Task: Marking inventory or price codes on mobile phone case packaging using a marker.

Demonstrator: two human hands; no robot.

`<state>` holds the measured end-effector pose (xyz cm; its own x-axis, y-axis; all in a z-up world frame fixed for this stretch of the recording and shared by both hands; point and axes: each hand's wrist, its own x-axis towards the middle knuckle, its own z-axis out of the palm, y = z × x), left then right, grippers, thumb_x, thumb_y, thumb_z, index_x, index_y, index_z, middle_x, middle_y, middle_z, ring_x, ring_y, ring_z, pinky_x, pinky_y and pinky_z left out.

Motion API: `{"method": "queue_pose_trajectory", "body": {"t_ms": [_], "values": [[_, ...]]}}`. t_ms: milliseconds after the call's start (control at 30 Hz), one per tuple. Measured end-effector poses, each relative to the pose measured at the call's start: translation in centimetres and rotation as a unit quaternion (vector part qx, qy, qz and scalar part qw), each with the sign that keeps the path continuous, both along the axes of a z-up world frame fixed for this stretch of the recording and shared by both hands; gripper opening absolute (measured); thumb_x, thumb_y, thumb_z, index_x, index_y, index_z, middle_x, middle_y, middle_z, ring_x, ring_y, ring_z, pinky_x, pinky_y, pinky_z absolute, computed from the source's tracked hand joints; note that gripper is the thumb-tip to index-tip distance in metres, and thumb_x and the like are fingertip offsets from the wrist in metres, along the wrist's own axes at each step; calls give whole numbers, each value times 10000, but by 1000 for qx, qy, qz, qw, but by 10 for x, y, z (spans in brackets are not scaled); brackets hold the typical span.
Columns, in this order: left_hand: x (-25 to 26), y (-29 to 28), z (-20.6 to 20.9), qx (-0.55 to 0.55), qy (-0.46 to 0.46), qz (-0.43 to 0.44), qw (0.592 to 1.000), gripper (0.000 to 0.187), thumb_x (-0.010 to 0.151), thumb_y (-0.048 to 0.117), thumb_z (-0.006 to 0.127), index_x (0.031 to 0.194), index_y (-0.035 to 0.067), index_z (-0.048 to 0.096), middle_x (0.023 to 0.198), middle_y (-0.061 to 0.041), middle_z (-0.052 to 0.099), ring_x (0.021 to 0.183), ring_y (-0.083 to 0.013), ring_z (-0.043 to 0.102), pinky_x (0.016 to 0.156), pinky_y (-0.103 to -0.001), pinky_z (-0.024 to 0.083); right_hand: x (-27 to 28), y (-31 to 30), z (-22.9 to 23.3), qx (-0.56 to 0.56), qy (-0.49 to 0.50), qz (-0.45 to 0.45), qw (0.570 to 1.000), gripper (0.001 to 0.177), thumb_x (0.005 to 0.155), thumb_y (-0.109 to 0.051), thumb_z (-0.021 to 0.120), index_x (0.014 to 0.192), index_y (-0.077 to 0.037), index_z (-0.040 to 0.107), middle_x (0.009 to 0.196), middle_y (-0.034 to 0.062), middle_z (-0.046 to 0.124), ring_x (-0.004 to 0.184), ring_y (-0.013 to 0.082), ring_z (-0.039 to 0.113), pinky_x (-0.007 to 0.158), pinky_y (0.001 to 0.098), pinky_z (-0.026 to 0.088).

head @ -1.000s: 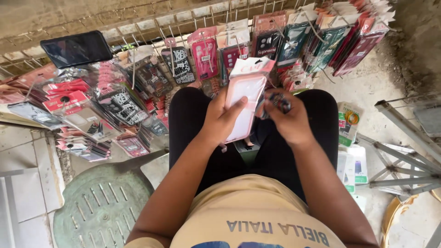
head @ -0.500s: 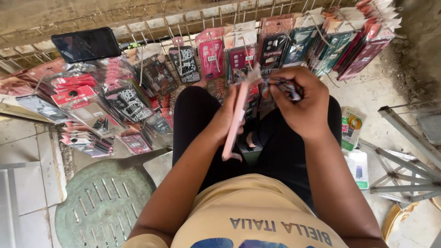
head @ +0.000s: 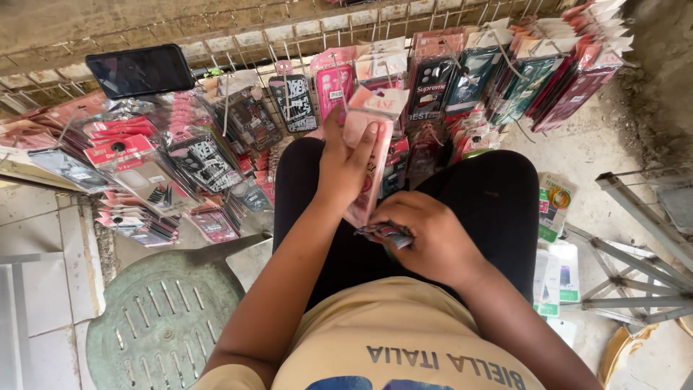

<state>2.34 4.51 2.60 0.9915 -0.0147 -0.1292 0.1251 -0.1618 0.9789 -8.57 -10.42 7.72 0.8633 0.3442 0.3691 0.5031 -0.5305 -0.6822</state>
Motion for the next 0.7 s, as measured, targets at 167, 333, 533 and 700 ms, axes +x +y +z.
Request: {"method": "queue_pose_trajectory", "body": {"t_ms": [167, 333, 533, 700], "values": [[-9, -11, 0, -39, -78, 64, 994, 696, 889, 520, 736, 1386, 98, 492, 1190, -262, 667, 1205, -384, 643, 1079, -503, 454, -6, -37, -12, 27, 120, 5, 992, 222, 783, -37, 776, 995, -102, 760, 1051, 130, 737, 979, 389, 739, 827, 494, 566], [-1, -15, -19, -157, -219, -21, 963, 312, 1074, 239, 471, 1260, -1, 398, 913, -81, 585, 624, -134, 596, 506, -255, 528, -11, -56, -37, 7, 262, -1, 965, 482, 805, -204, 831, 1280, -204, 752, 1442, 311, 530, 1300, 563, 530, 1046, 613, 428], [-32, -69, -25, -150, -219, -14, 964, 374, 1012, 230, 687, 1276, 2, 552, 1112, -197, 610, 1187, -158, 541, 1095, -438, 419, 2, -57, -108, 581, 328, -147, 730, 382, 879, 70, 717, 1256, 25, 671, 1099, 158, 719, 874, 308, 756, 684, 463, 676], [-31, -71, -21, -223, -63, -334, 914, 717, 991, 291, 588, 1548, 34, 216, 1595, -220, 318, 1480, -376, 348, 1170, -531, 310, 22, -144, -114, 671, 232, -116, 695, 410, 905, 64, 666, 1307, 20, 599, 1150, 185, 663, 899, 316, 719, 707, 437, 634]]}}
